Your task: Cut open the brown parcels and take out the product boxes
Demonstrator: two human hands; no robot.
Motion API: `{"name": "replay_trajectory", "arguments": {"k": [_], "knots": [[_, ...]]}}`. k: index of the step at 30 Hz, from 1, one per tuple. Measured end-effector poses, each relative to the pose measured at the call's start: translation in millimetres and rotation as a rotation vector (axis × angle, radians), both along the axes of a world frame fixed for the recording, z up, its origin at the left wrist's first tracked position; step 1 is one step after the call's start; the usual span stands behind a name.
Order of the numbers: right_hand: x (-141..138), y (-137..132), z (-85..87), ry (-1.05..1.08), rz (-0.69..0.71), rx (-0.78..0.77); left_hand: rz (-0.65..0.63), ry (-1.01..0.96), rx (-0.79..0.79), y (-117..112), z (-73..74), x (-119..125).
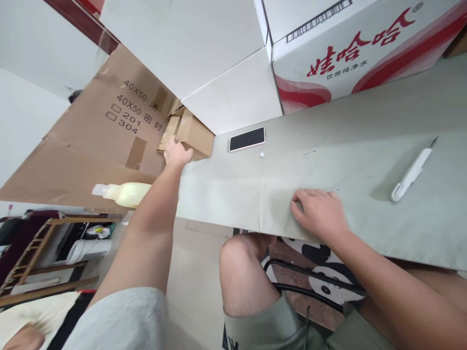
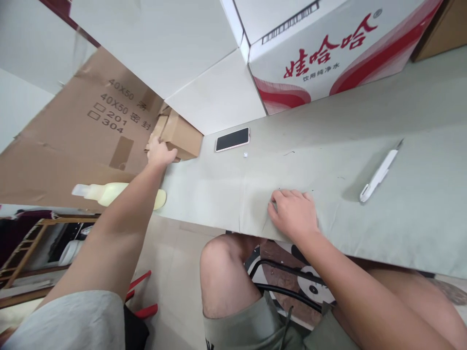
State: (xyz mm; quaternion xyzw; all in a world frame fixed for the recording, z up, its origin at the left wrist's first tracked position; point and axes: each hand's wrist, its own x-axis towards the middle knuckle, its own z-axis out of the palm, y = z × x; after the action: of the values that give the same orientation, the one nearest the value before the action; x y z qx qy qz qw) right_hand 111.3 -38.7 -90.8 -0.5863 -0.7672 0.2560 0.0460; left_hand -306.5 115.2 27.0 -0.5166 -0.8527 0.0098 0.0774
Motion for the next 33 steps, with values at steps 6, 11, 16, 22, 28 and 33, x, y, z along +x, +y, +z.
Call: {"name": "replay_trajectory", "arguments": {"k": [6, 11, 16, 22, 28, 33], "knots": [[1, 1, -0.7, -0.004, 0.005, -0.013, 0.07, 0.06, -0.051, -12, 4.4, -9], [-1, 1, -2.2, -0.001, -0.004, 0.009, -0.093, 0.116, -0.111, -44, 3.4, -6], [0, 3, -3.7, 0.051, -0.012, 0.037, -0.298, 0.185, -0.008, -73, 1.4, 11], [7, 2, -4.6, 0.113, 0.004, 0.042, -0.477, 0.156, -0.008, -125, 17.8, 44], [18, -2, -1.0, 0.198, -0.02, 0.095, -0.825, 0.152, 0.124, -180, 19.5, 99], [50, 5, 2.3, 0.235, -0.228, 0.246, -1.315, 0.126, 0.41, -204, 12.3, 176]]}}
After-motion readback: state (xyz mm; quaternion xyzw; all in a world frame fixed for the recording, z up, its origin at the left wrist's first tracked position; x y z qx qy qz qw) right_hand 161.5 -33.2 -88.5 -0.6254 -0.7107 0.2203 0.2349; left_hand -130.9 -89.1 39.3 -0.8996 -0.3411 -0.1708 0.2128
